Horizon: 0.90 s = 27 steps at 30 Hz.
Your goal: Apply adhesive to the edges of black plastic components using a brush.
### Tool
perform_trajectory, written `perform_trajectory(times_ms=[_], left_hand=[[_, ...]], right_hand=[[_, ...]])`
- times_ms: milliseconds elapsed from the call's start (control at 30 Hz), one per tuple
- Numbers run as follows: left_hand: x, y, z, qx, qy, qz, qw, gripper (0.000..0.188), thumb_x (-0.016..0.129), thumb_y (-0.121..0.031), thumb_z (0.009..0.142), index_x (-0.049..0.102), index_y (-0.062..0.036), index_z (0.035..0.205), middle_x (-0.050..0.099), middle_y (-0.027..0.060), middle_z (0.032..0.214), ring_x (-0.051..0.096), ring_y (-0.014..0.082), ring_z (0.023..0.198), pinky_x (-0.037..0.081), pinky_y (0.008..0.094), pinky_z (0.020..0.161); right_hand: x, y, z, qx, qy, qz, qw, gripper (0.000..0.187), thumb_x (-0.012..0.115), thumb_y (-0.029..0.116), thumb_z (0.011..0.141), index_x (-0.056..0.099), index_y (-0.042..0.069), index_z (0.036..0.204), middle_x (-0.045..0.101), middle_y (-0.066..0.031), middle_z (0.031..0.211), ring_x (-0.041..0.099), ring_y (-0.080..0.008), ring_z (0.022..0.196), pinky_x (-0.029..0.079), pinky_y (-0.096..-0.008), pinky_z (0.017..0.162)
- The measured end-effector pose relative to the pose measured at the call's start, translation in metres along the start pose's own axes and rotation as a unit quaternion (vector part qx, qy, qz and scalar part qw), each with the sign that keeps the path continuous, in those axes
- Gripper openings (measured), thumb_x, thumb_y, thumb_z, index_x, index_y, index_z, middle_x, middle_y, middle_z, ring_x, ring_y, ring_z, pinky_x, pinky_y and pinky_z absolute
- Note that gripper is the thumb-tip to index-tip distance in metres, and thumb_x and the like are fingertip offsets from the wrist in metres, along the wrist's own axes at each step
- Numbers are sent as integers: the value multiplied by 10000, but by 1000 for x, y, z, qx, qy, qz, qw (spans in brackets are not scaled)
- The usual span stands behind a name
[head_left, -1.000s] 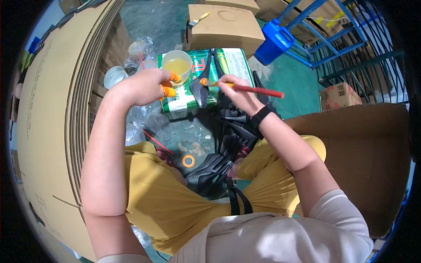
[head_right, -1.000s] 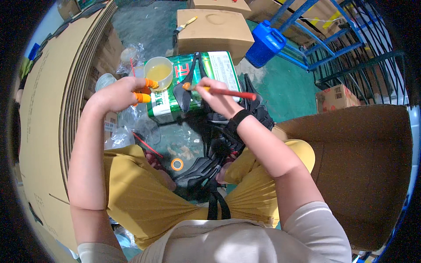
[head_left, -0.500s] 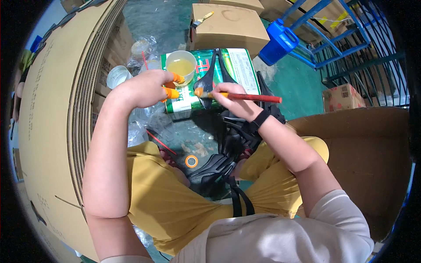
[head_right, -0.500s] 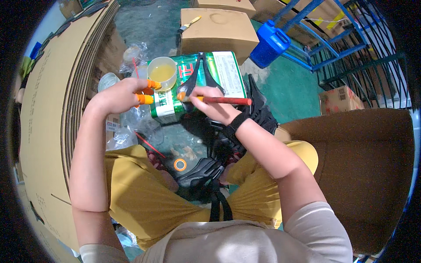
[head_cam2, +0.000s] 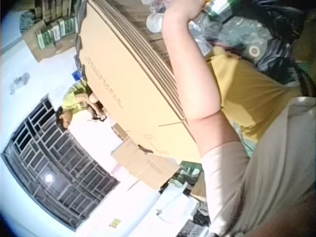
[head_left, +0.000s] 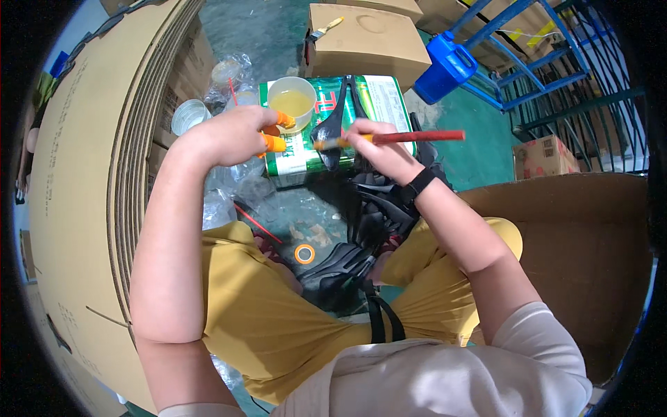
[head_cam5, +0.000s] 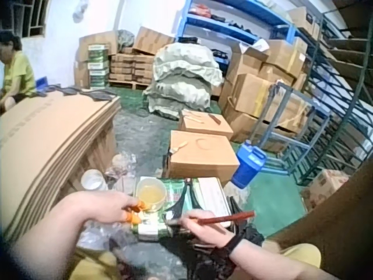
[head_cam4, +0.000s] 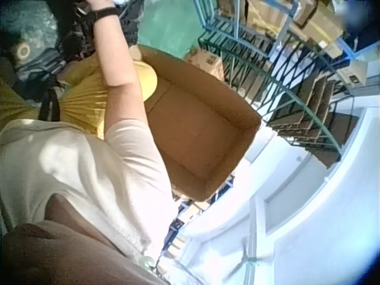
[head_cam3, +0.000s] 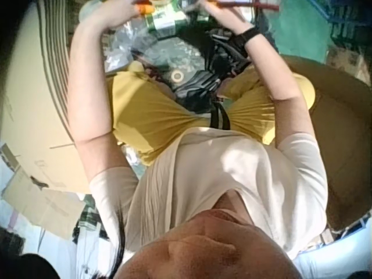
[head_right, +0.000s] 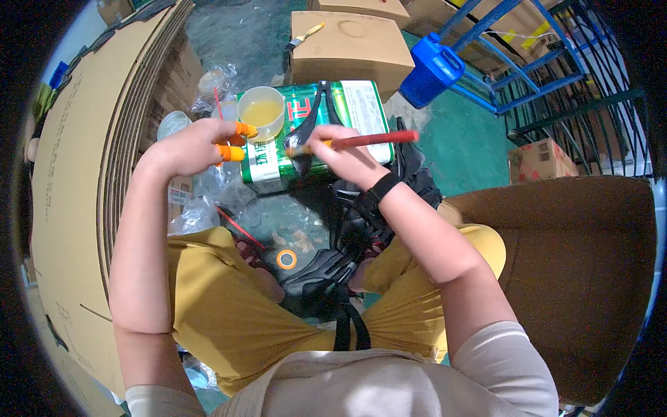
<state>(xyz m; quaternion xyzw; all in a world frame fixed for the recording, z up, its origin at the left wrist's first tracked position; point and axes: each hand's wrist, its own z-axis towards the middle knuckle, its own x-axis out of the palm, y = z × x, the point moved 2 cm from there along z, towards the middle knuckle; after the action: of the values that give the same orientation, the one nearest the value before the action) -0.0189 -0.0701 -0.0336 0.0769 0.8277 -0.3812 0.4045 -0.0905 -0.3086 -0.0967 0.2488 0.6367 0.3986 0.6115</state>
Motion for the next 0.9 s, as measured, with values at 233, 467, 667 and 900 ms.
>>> perform_trajectory(times_ms=[233,467,667,900], left_hand=[[1,3,2,27,-20,5,999,382,539,-32,828,532,-22,1209,639,144,1024,601,221,914,470,318,800],[0,5,1,23,-31,11,999,356,582,-88,832,549,-18,1179,635,155,1042,603,255,961,465,334,838],[-1,2,3,27,-54,4,998,341,608,-106,820,564,-13,1145,645,158,999,613,255,926,471,333,819],[-6,-3,9,16,-153,-45,987,340,640,-59,779,560,-1,1105,629,105,884,573,170,737,473,302,668]], right_hand=[[3,-11,-15,-40,96,-30,994,172,539,153,820,579,-12,794,602,-118,762,587,-231,734,461,-324,680],[-11,-2,-20,8,14,-17,1000,190,520,169,836,580,-5,789,596,-116,729,582,-217,698,452,-338,644],[-7,-4,-34,4,113,56,992,158,545,156,827,586,4,817,609,-86,752,568,-165,715,451,-305,662],[-21,-10,-34,69,94,117,986,164,537,156,832,606,11,800,601,-40,715,548,-112,666,451,-269,626]])
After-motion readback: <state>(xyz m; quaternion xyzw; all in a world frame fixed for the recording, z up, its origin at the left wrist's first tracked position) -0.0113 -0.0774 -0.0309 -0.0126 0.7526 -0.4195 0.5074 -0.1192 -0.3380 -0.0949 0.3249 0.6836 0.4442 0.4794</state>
